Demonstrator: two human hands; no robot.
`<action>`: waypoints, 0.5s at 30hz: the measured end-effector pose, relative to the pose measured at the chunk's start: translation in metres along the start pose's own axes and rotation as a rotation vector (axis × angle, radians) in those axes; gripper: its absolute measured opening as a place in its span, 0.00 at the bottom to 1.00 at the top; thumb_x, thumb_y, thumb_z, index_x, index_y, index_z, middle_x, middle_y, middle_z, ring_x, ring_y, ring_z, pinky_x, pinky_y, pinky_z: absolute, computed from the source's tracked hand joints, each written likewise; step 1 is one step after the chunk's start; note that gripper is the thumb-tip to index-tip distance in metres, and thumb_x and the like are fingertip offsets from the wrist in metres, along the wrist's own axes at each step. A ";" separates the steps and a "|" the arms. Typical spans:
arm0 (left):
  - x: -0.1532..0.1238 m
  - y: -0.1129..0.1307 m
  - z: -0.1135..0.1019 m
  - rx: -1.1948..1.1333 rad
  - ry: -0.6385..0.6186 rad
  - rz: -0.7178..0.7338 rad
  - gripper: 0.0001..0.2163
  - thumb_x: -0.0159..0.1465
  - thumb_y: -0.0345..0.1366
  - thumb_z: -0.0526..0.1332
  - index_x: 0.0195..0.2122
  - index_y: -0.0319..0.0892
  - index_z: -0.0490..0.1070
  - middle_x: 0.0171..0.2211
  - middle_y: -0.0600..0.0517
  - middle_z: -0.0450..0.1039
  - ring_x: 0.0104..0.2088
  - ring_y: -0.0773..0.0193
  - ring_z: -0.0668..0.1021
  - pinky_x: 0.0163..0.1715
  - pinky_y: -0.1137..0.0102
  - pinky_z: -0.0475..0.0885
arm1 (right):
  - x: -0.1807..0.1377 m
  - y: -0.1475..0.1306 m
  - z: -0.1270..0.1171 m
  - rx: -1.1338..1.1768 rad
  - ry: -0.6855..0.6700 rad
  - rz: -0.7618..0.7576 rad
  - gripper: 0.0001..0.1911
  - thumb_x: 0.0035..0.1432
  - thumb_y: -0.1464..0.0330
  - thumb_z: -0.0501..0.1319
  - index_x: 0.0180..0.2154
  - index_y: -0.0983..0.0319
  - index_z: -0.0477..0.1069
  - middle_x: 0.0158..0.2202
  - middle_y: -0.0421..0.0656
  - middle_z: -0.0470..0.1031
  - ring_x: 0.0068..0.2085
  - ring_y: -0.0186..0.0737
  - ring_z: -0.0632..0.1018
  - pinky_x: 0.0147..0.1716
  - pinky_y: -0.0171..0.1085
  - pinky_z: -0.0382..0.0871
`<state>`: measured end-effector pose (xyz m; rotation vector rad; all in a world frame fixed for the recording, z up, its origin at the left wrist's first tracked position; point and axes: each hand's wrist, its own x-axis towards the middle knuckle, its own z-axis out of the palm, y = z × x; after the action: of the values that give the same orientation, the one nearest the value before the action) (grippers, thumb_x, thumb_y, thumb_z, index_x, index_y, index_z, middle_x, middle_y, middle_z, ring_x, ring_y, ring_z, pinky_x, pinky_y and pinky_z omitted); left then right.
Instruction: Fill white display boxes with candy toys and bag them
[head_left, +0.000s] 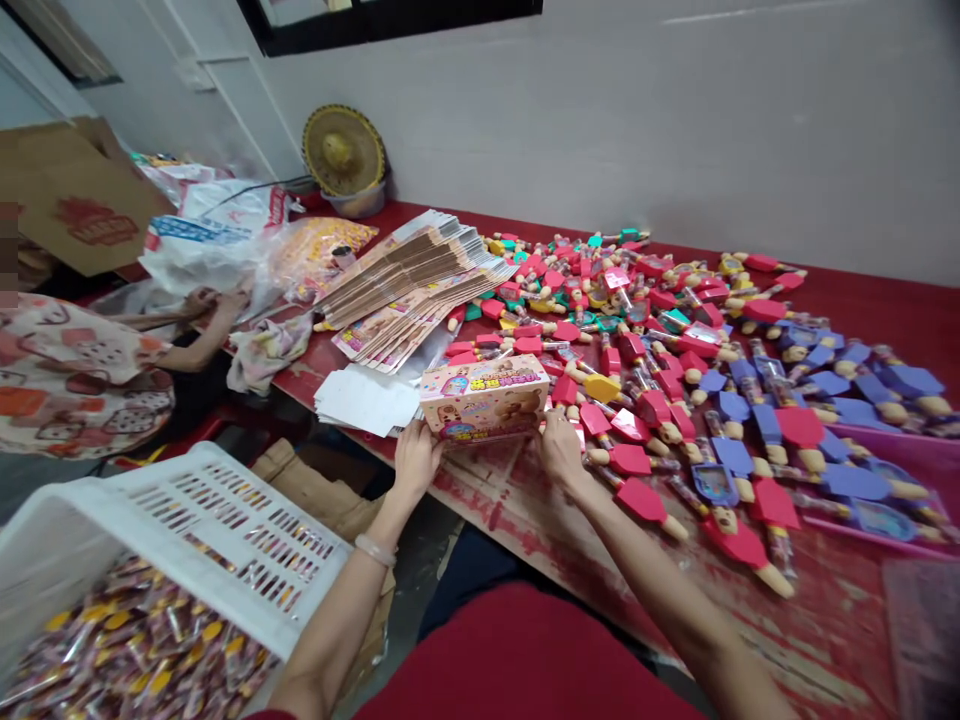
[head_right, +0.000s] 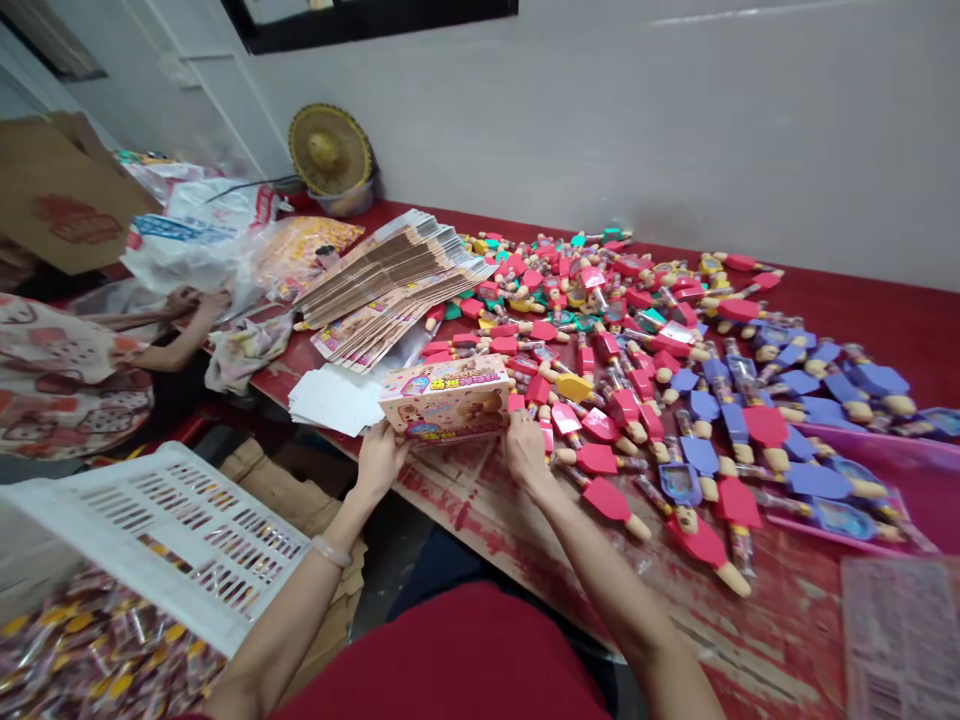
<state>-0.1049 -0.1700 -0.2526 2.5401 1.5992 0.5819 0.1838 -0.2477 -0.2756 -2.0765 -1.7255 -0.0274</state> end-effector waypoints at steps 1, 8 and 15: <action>0.001 0.000 0.001 0.011 0.005 -0.002 0.07 0.65 0.36 0.62 0.41 0.39 0.72 0.45 0.38 0.75 0.50 0.43 0.76 0.51 0.52 0.72 | 0.000 -0.001 0.001 0.003 0.000 0.017 0.11 0.63 0.73 0.53 0.46 0.67 0.68 0.42 0.57 0.75 0.43 0.54 0.75 0.42 0.47 0.71; 0.000 -0.001 0.005 -0.094 -0.009 -0.052 0.10 0.65 0.37 0.60 0.45 0.39 0.74 0.48 0.36 0.75 0.52 0.41 0.75 0.53 0.52 0.70 | 0.003 0.002 -0.006 0.159 -0.070 0.122 0.11 0.60 0.71 0.54 0.45 0.65 0.66 0.42 0.56 0.75 0.43 0.54 0.76 0.42 0.47 0.73; 0.003 0.002 0.003 -0.220 -0.132 -0.120 0.08 0.62 0.35 0.63 0.40 0.39 0.77 0.47 0.39 0.78 0.52 0.42 0.76 0.53 0.52 0.70 | 0.033 -0.015 -0.102 0.402 0.177 -0.077 0.19 0.61 0.72 0.52 0.54 0.61 0.64 0.55 0.54 0.72 0.59 0.52 0.72 0.59 0.52 0.68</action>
<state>-0.1008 -0.1679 -0.2536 2.2578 1.5369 0.5332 0.2031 -0.2501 -0.1686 -1.6647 -1.5552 0.1013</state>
